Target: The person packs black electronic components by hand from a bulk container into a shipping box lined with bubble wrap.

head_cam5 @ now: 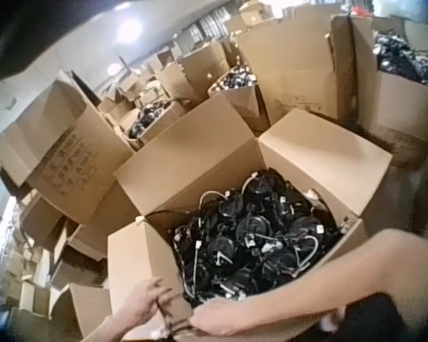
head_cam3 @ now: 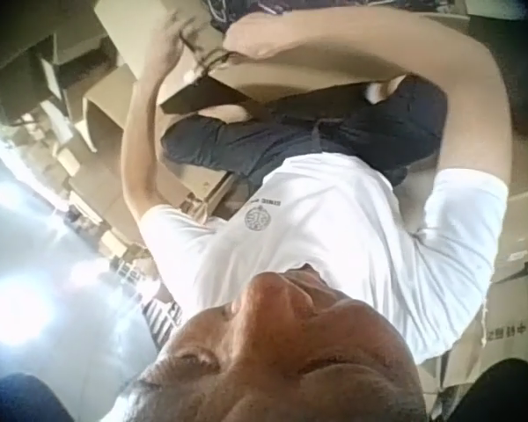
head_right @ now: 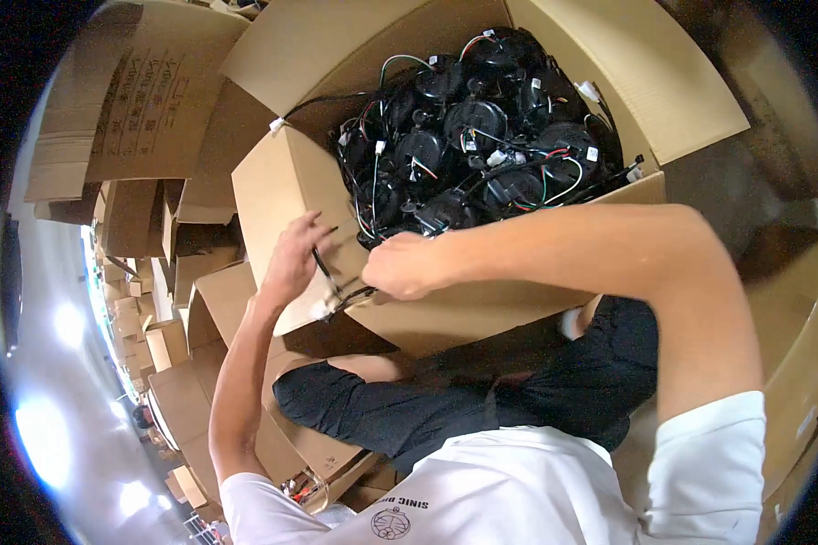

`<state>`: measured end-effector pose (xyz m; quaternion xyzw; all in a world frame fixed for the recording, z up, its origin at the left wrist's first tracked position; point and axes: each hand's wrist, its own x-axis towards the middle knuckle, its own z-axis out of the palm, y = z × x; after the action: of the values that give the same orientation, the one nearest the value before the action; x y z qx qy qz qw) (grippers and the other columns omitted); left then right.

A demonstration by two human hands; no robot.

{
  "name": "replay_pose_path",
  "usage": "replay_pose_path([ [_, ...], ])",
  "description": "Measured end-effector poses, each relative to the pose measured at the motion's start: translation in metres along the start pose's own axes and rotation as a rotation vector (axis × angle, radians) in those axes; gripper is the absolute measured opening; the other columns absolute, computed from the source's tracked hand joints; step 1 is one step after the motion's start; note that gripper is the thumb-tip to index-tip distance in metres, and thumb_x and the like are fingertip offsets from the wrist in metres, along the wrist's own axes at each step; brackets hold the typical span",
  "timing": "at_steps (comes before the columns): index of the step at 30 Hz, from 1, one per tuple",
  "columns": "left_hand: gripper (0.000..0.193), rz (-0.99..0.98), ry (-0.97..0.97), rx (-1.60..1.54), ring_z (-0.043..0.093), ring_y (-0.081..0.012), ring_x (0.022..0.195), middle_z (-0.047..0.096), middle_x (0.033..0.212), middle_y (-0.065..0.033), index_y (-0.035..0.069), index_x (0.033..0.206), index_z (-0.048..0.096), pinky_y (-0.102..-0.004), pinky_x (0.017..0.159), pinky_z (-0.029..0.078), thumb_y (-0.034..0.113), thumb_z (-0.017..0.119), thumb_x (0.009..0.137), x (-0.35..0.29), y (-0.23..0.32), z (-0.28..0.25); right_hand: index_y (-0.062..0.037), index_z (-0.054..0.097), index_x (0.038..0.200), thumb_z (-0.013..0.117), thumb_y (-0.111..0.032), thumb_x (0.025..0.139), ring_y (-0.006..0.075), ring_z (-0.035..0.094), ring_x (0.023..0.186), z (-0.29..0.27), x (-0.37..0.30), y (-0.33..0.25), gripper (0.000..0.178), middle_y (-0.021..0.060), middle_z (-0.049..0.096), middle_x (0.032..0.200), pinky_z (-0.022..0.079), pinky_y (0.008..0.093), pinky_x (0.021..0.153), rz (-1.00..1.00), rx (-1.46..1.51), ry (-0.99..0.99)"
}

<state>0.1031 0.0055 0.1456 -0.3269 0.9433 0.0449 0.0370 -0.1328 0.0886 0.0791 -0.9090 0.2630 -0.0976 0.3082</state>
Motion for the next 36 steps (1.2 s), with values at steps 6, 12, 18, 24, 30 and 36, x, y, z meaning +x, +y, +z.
replay_pose_path([
  [6,0.022,-0.679,-0.277,0.082,0.065,-0.0376,0.11,0.068,0.113,-0.0239,0.0,0.098,0.072,-0.0481,0.096,0.05,0.013,0.056,0.091,0.066,0.025,0.03,-0.0005,0.065,0.111,0.064,-0.036,0.091,0.0414,0.066,0.094,0.007,0.024,-0.006,0.041,0.023,0.067,0.096,0.053,0.0493,0.083,0.116,0.248,-0.034],
  [12,0.053,-0.23,-0.534,-0.517,0.071,-0.0358,0.093,0.07,0.109,-0.0243,-0.005,0.12,0.062,-0.0438,0.078,0.057,0.025,0.076,0.079,0.082,0.004,0.077,0.0047,0.059,0.125,0.048,-0.059,0.096,0.0433,0.061,0.112,0.024,0.05,0.001,0.071,0.0299,0.062,0.122,0.048,0.048,0.097,-0.03,0.378,-0.068],
  [18,0.04,-0.473,-0.304,-0.333,0.07,-0.0202,0.077,0.071,0.083,-0.0191,-0.006,0.118,0.066,-0.0356,0.07,0.056,0.027,0.058,0.097,0.071,0.015,-0.033,0.0199,0.058,0.119,0.043,-0.06,0.098,0.0429,0.06,0.118,0.047,0.045,0.054,0.084,0.0364,0.06,0.124,0.045,0.0434,0.102,0.188,0.655,-0.094],
  [24,0.046,-0.493,-0.478,0.09,0.069,-0.0399,0.089,0.07,0.088,-0.0242,-0.002,0.124,0.056,-0.0509,0.077,0.053,0.028,0.066,0.091,0.029,0.06,0.027,0.0089,0.067,0.11,0.063,-0.032,0.09,0.0439,0.065,0.107,0.049,0.057,0.066,0.045,0.0305,0.067,0.111,0.051,0.0452,0.094,0.296,0.974,0.061],
  [30,0.039,-0.074,-0.035,0.276,0.069,-0.0399,0.092,0.069,0.094,-0.0222,-0.001,0.123,0.057,-0.0518,0.08,0.054,0.018,0.058,0.089,0.085,-0.025,0.102,-0.0001,0.072,0.084,0.063,-0.017,0.078,0.0362,0.068,0.093,0.019,0.046,0.033,0.02,0.0203,0.071,0.091,0.052,0.0463,0.087,-0.105,0.016,0.288],
  [36,0.035,-0.171,0.223,0.023,0.062,-0.0409,0.1,0.065,0.102,-0.0203,0.005,0.117,0.062,-0.0496,0.087,0.051,0.008,0.059,0.082,0.147,-0.051,0.046,0.0091,0.061,0.12,0.069,-0.032,0.084,0.0358,0.051,0.125,0.053,0.029,0.08,0.055,0.0247,0.056,0.131,0.042,0.0405,0.107,0.074,-0.235,0.319],
])
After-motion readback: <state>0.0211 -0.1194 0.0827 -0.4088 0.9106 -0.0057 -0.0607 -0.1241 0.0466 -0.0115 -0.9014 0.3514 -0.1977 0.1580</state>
